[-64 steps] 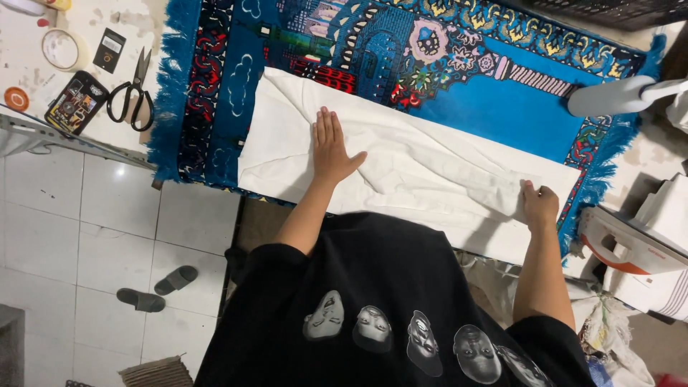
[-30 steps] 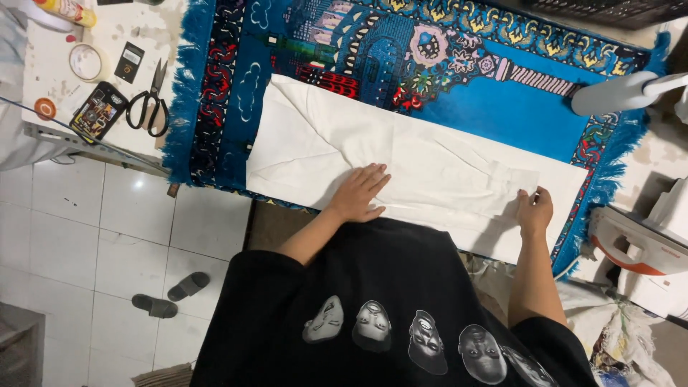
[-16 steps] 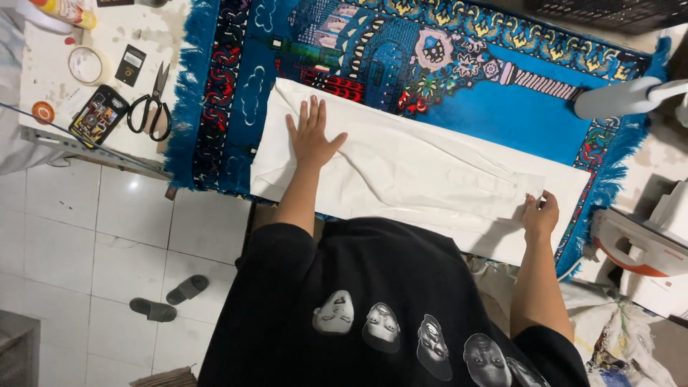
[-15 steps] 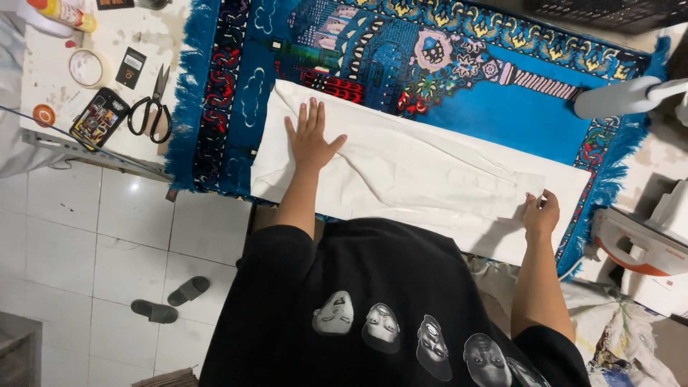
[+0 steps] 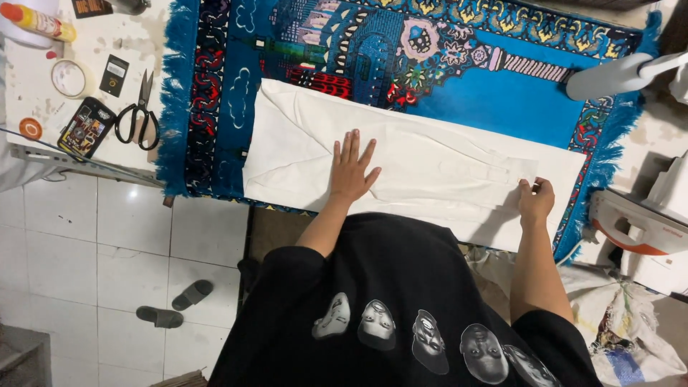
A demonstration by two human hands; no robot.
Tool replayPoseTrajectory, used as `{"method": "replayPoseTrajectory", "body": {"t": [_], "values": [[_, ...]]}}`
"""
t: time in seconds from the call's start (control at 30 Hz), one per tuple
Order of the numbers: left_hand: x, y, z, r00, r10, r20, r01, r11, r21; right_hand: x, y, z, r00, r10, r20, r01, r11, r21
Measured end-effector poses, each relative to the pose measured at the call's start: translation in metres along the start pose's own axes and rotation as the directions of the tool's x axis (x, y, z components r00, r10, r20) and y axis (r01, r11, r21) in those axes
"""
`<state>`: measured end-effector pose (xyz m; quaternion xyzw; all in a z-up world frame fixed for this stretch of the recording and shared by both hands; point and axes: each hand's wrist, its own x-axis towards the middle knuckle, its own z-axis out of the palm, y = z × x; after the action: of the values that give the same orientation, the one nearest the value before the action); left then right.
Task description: A person irons and folds a white shirt on a patterned mat using a spray bottle and an electric iron.
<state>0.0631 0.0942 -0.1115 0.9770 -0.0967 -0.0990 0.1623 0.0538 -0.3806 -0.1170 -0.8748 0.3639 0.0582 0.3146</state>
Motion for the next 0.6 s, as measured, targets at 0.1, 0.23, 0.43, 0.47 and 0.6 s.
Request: {"method": "replayPoseTrajectory", "body": {"t": [0.1,0.23,0.43,0.47,0.6], "values": [[-0.005,-0.008,-0.006,0.997,-0.067,0.030,0.067,0.998,-0.005,-0.005,-0.005,-0.010,0.998,-0.054,0.018,0.052,0.995,0.088],[-0.002,-0.035,0.000,0.971,-0.237,-0.038,0.231,0.966,-0.118,-0.038,-0.042,-0.032,0.990,-0.106,0.095,0.079,0.963,0.259],[0.001,-0.081,-0.032,0.942,-0.336,-0.006,0.336,0.942,-0.018,-0.094,-0.148,-0.049,0.934,-0.091,0.346,-0.021,0.952,0.305],[-0.001,-0.084,-0.028,0.940,-0.340,-0.010,0.340,0.940,-0.021,-0.102,-0.159,-0.034,0.933,-0.097,0.347,-0.015,0.952,0.304],[-0.016,-0.085,-0.026,0.917,-0.266,-0.297,0.123,0.897,-0.425,-0.158,-0.229,0.026,0.840,-0.357,0.410,0.113,0.852,0.511]]}}
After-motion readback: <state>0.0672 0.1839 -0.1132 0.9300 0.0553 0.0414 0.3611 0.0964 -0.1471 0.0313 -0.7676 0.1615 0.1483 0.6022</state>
